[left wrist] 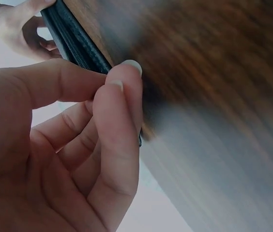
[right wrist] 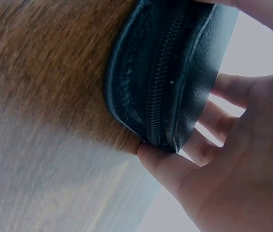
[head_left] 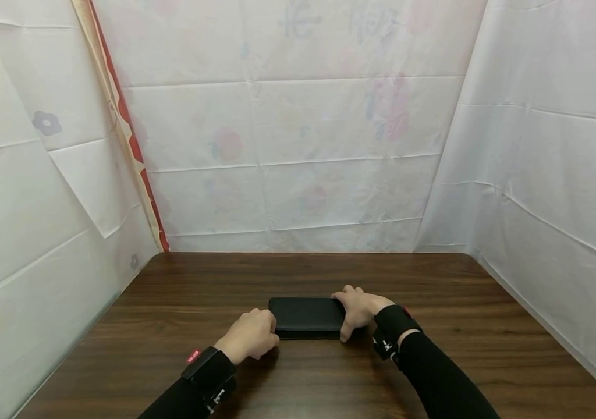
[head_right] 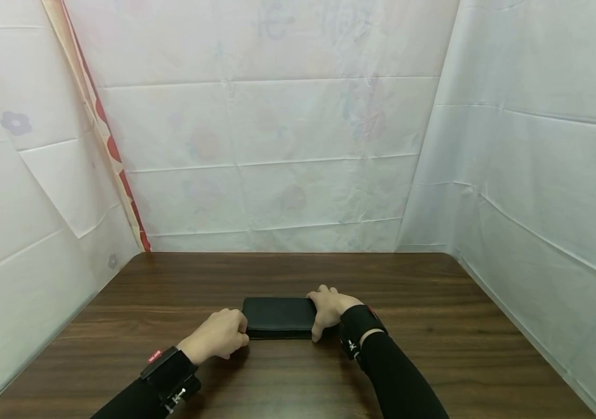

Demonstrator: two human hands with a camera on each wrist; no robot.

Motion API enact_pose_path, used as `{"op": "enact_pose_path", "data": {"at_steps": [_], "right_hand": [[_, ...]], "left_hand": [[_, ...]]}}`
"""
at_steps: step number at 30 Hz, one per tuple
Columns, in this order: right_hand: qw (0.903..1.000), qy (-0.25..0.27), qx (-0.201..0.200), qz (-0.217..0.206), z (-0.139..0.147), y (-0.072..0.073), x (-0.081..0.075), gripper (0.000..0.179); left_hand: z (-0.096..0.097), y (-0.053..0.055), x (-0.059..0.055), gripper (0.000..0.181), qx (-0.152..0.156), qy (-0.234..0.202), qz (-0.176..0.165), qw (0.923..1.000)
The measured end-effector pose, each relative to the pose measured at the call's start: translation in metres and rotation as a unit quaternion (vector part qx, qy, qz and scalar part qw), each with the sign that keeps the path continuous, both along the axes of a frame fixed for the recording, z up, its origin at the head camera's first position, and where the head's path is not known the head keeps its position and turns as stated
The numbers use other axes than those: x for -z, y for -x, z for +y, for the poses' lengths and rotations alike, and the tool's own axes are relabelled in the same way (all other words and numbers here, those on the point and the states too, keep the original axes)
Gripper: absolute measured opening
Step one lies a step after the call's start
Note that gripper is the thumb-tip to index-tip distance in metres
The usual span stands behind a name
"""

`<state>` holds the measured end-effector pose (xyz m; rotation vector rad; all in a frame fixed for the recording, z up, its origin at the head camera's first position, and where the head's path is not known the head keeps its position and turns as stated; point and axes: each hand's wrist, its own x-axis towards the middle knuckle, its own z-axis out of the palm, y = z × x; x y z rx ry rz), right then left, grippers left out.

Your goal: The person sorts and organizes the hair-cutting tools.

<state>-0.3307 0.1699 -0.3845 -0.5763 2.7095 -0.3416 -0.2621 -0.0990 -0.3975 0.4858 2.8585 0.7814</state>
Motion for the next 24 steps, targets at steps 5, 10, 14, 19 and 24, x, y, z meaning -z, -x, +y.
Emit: {"op": "enact_pose_path", "data": {"at_steps": [5, 10, 14, 19, 24], "right_hand": [[1.0, 0.003, 0.0, -0.001, 0.0006, -0.0007, -0.0002, 0.092], [1.0, 0.002, 0.001, -0.002, 0.0005, -0.0007, -0.001, 0.093], [1.0, 0.0, 0.0, -0.002, 0.0005, -0.0003, -0.0013, 0.092], [1.0, -0.002, -0.001, -0.001, 0.0006, 0.0, -0.0011, 0.092], [1.0, -0.004, -0.003, -0.001, 0.0008, 0.0005, -0.0003, 0.093]], "left_hand": [[-0.0024, 0.0, -0.0008, 0.013, 0.0, 0.013, 0.01, 0.9999], [-0.0052, 0.0007, -0.001, 0.013, 0.004, 0.005, 0.004, 1.0], [-0.0068, 0.0022, -0.0008, 0.011, 0.006, -0.003, -0.001, 1.0], [-0.0081, 0.0035, -0.0011, 0.012, 0.008, -0.005, 0.003, 1.0], [-0.0093, 0.0047, -0.0013, 0.012, 0.005, 0.013, 0.015, 0.9998]]}}
